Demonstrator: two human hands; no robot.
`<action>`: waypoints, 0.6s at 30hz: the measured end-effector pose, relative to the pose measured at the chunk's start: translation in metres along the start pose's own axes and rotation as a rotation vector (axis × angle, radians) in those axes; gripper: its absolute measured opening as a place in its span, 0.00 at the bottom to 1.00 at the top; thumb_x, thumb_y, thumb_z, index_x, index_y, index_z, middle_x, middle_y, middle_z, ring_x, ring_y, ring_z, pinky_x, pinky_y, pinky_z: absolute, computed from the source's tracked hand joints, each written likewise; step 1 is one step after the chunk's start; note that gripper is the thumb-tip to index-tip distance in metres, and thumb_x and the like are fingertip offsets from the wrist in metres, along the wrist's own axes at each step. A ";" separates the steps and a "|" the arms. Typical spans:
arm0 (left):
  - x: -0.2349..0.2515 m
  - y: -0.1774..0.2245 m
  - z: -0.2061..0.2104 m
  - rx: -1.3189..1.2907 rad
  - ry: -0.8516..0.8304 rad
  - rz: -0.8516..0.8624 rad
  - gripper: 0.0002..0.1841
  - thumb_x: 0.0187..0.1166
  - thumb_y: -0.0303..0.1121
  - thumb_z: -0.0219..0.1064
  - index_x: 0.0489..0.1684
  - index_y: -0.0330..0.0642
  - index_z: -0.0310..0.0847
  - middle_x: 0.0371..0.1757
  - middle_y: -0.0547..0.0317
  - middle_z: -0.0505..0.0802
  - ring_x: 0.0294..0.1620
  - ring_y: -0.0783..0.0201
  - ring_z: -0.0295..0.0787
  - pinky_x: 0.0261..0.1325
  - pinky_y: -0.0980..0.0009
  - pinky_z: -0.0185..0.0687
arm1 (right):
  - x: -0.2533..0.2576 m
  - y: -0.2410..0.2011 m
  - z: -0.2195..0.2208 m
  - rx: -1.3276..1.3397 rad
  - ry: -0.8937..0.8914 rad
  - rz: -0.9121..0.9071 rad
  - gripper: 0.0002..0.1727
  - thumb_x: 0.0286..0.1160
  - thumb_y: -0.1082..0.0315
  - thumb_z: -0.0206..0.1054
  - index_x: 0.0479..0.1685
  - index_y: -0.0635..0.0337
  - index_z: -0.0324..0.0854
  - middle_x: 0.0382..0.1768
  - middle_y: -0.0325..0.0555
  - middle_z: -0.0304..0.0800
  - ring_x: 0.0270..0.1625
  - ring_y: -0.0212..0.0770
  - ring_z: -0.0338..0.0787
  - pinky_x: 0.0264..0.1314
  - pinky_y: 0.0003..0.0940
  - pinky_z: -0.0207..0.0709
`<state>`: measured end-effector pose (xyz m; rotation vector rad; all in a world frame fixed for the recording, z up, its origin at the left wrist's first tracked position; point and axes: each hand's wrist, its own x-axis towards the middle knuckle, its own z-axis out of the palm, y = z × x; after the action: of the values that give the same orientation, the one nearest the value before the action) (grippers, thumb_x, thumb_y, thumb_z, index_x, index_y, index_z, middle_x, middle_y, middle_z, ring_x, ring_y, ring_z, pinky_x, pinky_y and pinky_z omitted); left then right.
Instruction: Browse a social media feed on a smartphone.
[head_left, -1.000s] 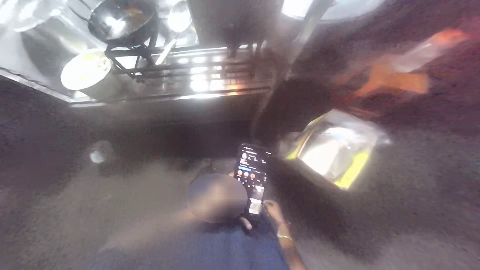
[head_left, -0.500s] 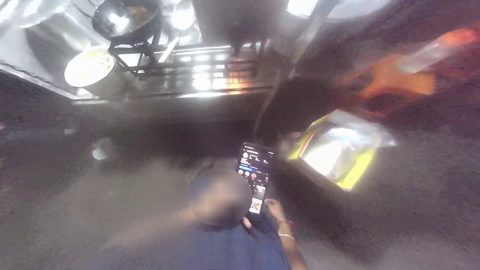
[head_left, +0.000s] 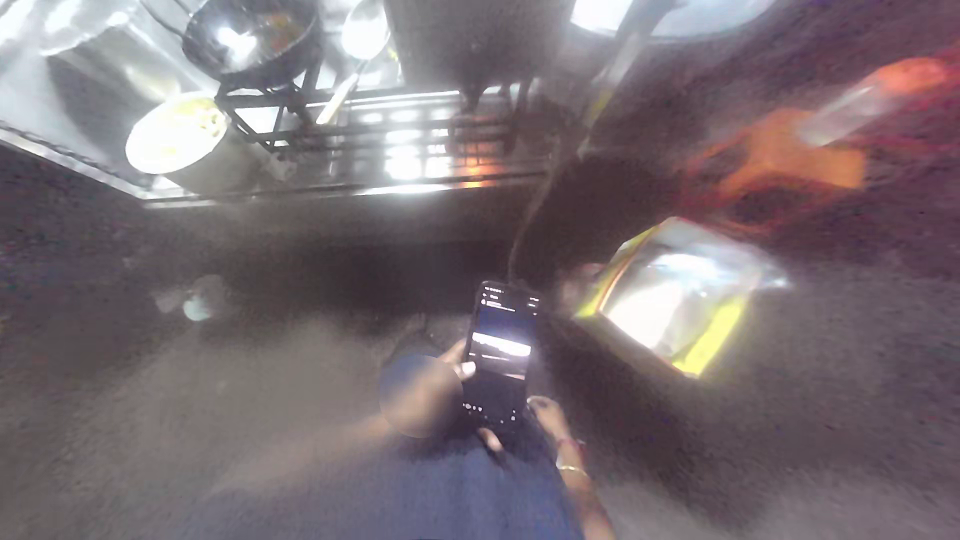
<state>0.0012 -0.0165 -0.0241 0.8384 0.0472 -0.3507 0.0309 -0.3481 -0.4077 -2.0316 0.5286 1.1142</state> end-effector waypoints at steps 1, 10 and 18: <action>0.000 0.000 0.000 -0.003 -0.005 0.002 0.25 0.87 0.45 0.52 0.81 0.49 0.59 0.64 0.65 0.88 0.62 0.66 0.88 0.53 0.65 0.91 | -0.001 0.000 0.000 0.003 -0.003 0.002 0.18 0.86 0.62 0.63 0.63 0.66 0.84 0.53 0.59 0.92 0.53 0.51 0.92 0.62 0.51 0.84; 0.003 0.002 0.001 0.103 -0.001 0.002 0.28 0.76 0.23 0.55 0.79 0.41 0.58 0.63 0.62 0.88 0.61 0.66 0.88 0.58 0.64 0.90 | -0.011 -0.004 -0.003 0.014 0.001 0.003 0.18 0.87 0.63 0.62 0.65 0.67 0.82 0.54 0.61 0.90 0.52 0.51 0.91 0.60 0.50 0.83; 0.003 -0.003 0.011 0.411 0.150 0.211 0.56 0.46 0.14 0.83 0.82 0.28 0.48 0.69 0.57 0.84 0.69 0.69 0.85 0.71 0.70 0.84 | -0.004 -0.003 -0.003 0.002 -0.011 -0.016 0.17 0.87 0.65 0.62 0.63 0.68 0.83 0.52 0.61 0.91 0.47 0.49 0.91 0.55 0.48 0.84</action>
<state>0.0026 -0.0271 -0.0194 1.2644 0.0258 -0.0964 0.0322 -0.3489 -0.4022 -2.0235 0.5070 1.1139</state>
